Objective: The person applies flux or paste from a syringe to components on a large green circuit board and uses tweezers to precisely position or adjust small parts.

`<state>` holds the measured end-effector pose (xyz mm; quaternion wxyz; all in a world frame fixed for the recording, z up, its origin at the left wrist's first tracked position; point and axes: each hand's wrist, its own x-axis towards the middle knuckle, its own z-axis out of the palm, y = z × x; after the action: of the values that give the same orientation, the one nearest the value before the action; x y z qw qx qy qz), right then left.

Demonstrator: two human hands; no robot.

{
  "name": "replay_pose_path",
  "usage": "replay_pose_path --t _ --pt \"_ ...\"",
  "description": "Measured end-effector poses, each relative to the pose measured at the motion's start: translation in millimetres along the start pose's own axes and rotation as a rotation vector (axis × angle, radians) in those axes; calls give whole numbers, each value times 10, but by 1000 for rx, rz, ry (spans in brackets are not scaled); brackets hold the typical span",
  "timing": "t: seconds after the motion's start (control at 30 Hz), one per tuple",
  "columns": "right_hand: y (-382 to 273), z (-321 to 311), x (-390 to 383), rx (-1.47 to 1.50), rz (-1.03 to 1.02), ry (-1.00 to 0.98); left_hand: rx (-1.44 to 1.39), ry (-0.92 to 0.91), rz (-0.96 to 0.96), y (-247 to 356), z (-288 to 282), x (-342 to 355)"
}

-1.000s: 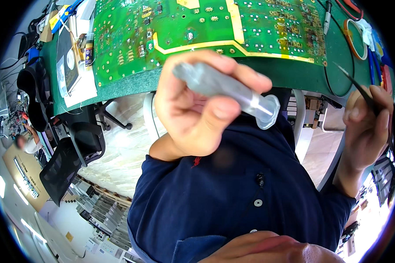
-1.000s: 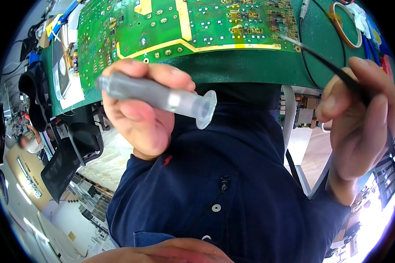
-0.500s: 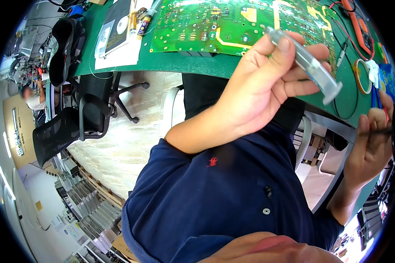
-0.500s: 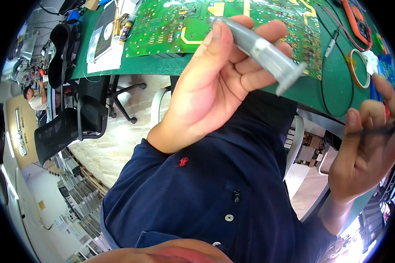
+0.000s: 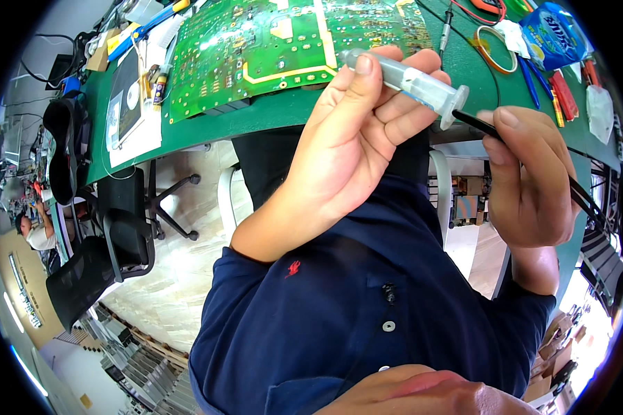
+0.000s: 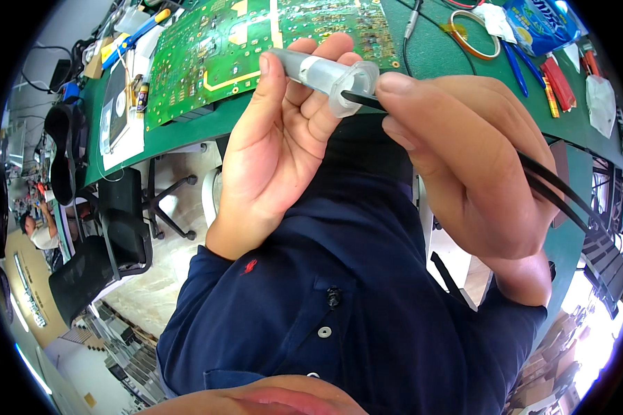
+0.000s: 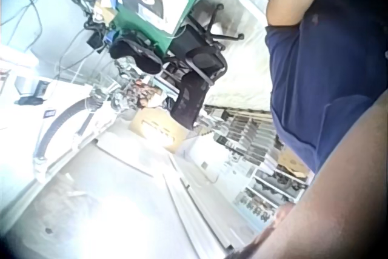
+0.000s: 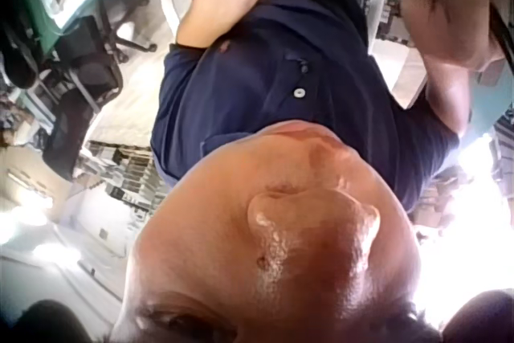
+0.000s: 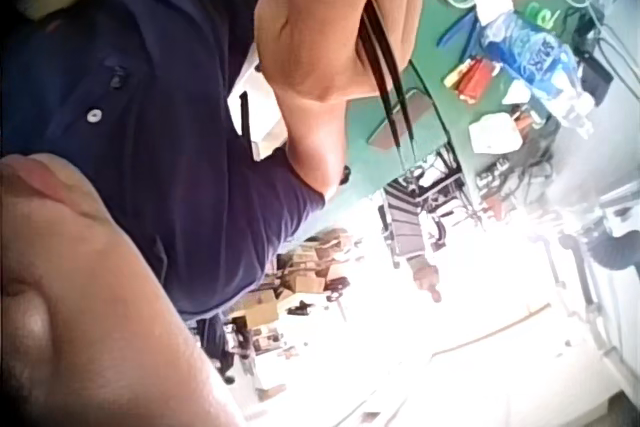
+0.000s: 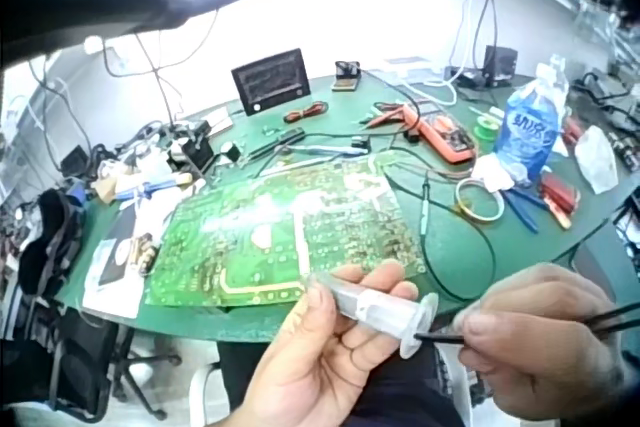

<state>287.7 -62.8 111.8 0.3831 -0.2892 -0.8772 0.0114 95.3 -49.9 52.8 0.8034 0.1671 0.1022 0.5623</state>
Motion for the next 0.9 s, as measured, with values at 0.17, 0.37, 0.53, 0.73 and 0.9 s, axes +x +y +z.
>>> replay_pose_path --t 0.17,0.37,0.53,0.73,0.9 --pt "30 46 -46 -33 20 27 -93 -132 -4 -19 -39 -18" --pt "17 123 -96 -37 121 -7 16 -42 41 -87 171 -64" --pt "110 186 -119 113 14 173 15 -102 81 -91 192 -103" --pt "90 236 -212 347 181 254 35 -133 153 -132 209 -105" --pt "75 301 -312 307 252 291 96 -122 206 -156 264 -125"
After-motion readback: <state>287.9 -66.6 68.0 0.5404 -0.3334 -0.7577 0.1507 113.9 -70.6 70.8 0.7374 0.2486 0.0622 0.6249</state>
